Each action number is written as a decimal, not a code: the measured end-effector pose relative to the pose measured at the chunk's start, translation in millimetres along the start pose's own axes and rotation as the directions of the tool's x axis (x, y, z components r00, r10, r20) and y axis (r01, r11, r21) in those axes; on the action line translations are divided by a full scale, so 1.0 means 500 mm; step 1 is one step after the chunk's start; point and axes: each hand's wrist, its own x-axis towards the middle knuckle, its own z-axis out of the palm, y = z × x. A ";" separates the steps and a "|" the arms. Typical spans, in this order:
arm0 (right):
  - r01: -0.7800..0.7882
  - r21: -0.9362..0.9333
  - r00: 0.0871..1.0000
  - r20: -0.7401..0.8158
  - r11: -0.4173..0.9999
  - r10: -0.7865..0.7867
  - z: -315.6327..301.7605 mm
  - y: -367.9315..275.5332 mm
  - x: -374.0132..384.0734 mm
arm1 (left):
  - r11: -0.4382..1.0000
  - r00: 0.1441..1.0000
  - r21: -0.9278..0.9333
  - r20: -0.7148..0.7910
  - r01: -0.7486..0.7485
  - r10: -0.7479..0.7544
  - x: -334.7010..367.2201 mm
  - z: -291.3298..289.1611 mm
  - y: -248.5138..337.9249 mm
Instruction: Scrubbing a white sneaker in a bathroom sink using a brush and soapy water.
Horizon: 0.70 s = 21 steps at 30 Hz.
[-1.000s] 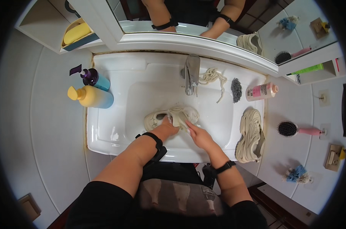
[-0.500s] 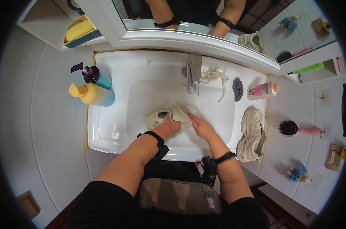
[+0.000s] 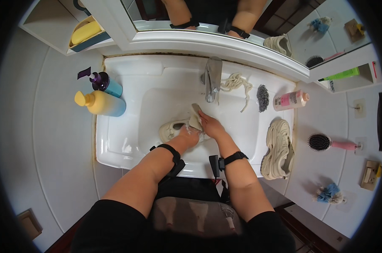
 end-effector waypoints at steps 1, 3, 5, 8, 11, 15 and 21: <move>0.000 0.004 1.000 0.001 1.000 0.000 -0.003 -0.009 -0.008 | 1.000 0.999 -0.011 -0.034 -0.010 0.010 0.003 0.008 -0.003; 0.069 -0.147 0.992 0.111 0.987 -0.053 -0.018 -0.025 -0.028 | 1.000 0.997 -0.020 -0.070 -0.022 0.021 0.018 0.042 -0.013; 0.108 -0.177 0.991 0.102 0.978 -0.091 -0.020 -0.028 -0.075 | 0.849 0.923 -0.528 -0.338 -0.024 -0.184 0.040 0.111 -0.034; 0.106 -0.162 0.992 0.088 0.981 -0.093 -0.027 0.022 -0.165 | 0.924 0.964 -0.382 -0.252 -0.018 -0.085 0.019 0.062 -0.022; 0.036 -0.089 0.993 0.118 0.995 -0.025 -0.034 0.017 -0.208 | 0.909 0.956 -0.410 -0.288 -0.069 -0.057 0.021 0.065 -0.029; 0.033 -0.170 0.992 0.127 0.985 -0.011 -0.018 -0.028 -0.146 | 0.944 0.983 -0.326 -0.157 0.043 -0.098 0.001 0.043 -0.022; 0.113 -0.256 0.988 0.135 0.960 -0.080 0.009 -0.071 0.040 | 0.987 0.990 -0.157 -0.143 -0.029 0.006 -0.010 -0.008 -0.001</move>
